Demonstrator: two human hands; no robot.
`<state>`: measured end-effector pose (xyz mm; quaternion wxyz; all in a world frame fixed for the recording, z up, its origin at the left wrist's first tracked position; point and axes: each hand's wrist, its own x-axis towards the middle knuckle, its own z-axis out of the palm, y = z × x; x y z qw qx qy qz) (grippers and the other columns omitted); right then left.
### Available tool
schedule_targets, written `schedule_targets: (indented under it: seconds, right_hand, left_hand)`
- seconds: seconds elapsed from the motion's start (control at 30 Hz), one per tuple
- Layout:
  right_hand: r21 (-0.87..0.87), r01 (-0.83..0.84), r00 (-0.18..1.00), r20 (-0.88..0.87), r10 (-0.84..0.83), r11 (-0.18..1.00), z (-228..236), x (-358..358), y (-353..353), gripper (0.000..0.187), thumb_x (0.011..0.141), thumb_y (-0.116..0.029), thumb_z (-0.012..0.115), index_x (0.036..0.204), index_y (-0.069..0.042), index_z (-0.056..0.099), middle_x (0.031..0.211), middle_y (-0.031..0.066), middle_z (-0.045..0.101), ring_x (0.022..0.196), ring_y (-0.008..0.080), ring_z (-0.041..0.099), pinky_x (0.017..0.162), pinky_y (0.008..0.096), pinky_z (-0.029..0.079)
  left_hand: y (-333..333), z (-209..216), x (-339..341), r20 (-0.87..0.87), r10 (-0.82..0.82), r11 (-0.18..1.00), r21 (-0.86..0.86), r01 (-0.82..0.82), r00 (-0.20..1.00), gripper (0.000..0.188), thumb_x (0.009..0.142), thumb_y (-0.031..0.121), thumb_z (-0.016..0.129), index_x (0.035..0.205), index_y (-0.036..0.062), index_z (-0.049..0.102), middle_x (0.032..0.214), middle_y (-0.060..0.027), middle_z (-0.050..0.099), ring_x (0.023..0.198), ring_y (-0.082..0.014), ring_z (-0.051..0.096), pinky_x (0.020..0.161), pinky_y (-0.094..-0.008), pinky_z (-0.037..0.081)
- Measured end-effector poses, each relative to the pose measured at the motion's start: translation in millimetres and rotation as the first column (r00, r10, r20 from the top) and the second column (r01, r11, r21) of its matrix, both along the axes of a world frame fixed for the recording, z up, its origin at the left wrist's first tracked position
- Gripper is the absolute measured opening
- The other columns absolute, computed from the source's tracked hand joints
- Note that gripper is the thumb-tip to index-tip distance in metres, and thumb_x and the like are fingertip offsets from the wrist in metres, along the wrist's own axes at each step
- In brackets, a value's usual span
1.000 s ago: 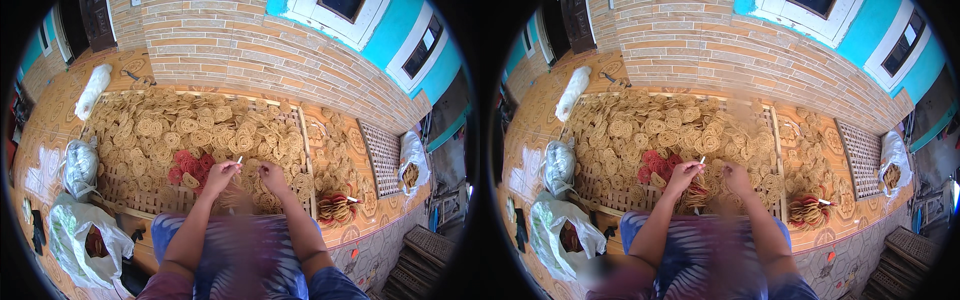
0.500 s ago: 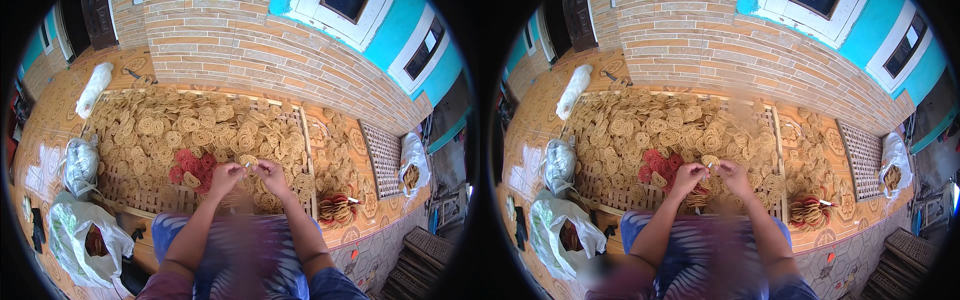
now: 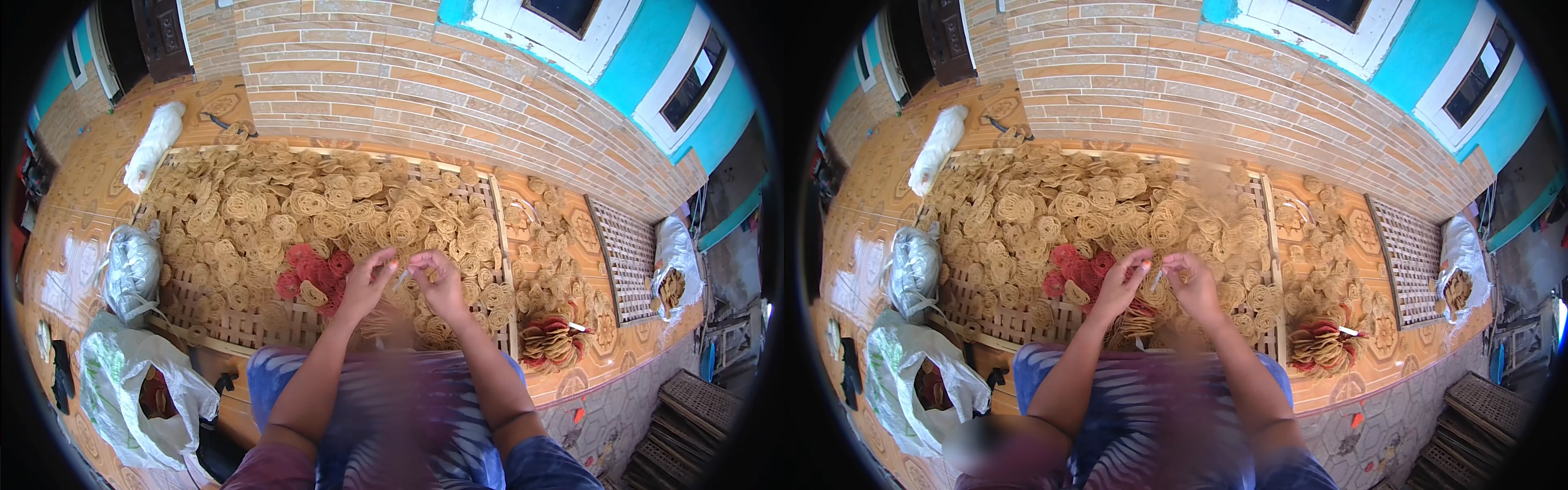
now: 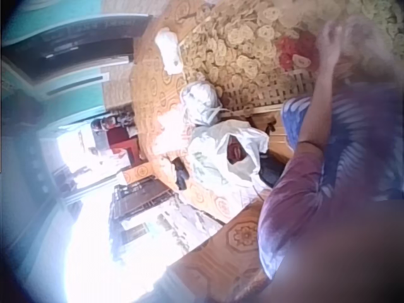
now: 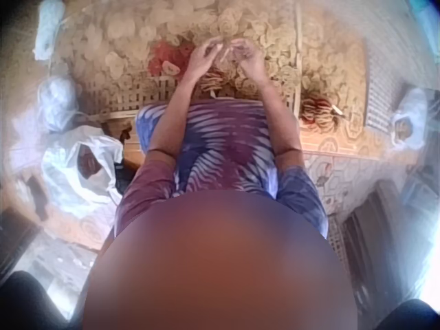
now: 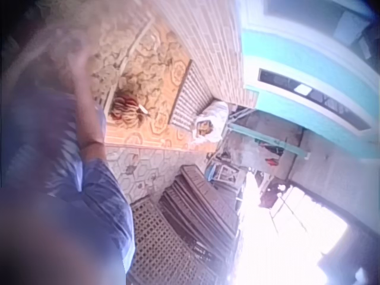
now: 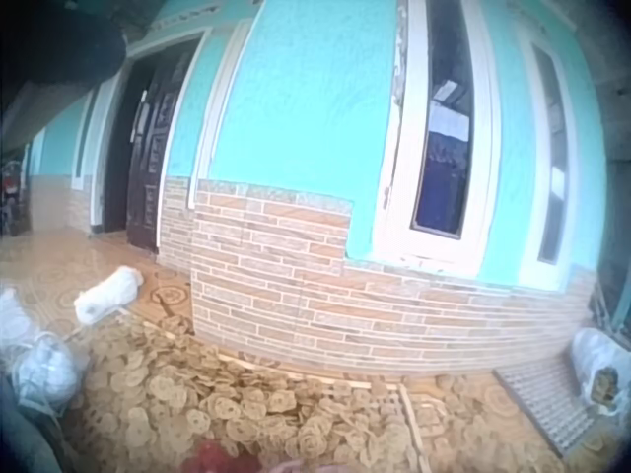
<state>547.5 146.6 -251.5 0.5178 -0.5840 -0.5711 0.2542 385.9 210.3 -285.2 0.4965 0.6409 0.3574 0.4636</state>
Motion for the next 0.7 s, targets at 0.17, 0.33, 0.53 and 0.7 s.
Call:
schedule_targets:
  seconds: [0.17,0.33,0.53,0.7]
  right_hand:
    - [-0.085,0.014,1.0,0.0,-0.014,0.996,-13,5,36,0.029,0.092,-0.008,0.073,0.12,-0.002,0.064,0.107,0.0116,0.07,0.096,0.0195,0.068,0.09,0.034,0.053]
    - [0.025,0.3,0.851,0.445,-0.279,0.954,-44,17,58,0.054,0.089,-0.021,0.078,0.137,-0.006,0.059,0.137,0.023,0.053,0.119,0.039,0.058,0.103,0.0468,0.048]
    - [0.092,0.299,0.81,0.502,-0.304,0.95,-66,20,59,0.045,0.085,-0.022,0.081,0.123,-0.005,0.065,0.132,0.0207,0.055,0.116,0.0383,0.057,0.1,0.0463,0.048]
    - [-0.22,0.097,0.995,0.024,-0.094,0.971,-65,10,57,0.022,0.087,-0.013,0.079,0.103,-0.002,0.068,0.096,0.0116,0.07,0.087,0.0227,0.066,0.082,0.035,0.052]
  left_hand:
    - [8,-11,-10,-0.133,-0.248,0.925,-0.326,0.193,0.96,0.026,0.1,0.017,0.067,0.118,-0.0021,0.069,0.099,-0.0069,0.076,0.087,-0.0085,0.067,0.078,-0.0255,0.052]
    - [9,-16,-8,0.092,-0.096,0.922,-0.367,0.124,0.991,0.021,0.1,0.016,0.067,0.107,-0.0032,0.071,0.091,-0.0056,0.075,0.082,-0.0074,0.067,0.075,-0.0227,0.05]
    - [7,-12,-6,0.122,-0.028,0.888,-0.453,0.081,0.992,0.022,0.1,0.016,0.067,0.108,-0.0038,0.071,0.093,-0.0073,0.075,0.084,-0.0088,0.068,0.079,-0.0223,0.05]
    - [7,-20,-6,0.135,0.012,0.903,-0.426,0.047,0.991,0.022,0.099,0.015,0.069,0.108,-0.005,0.071,0.094,-0.0086,0.075,0.086,-0.011,0.069,0.08,-0.0241,0.052]
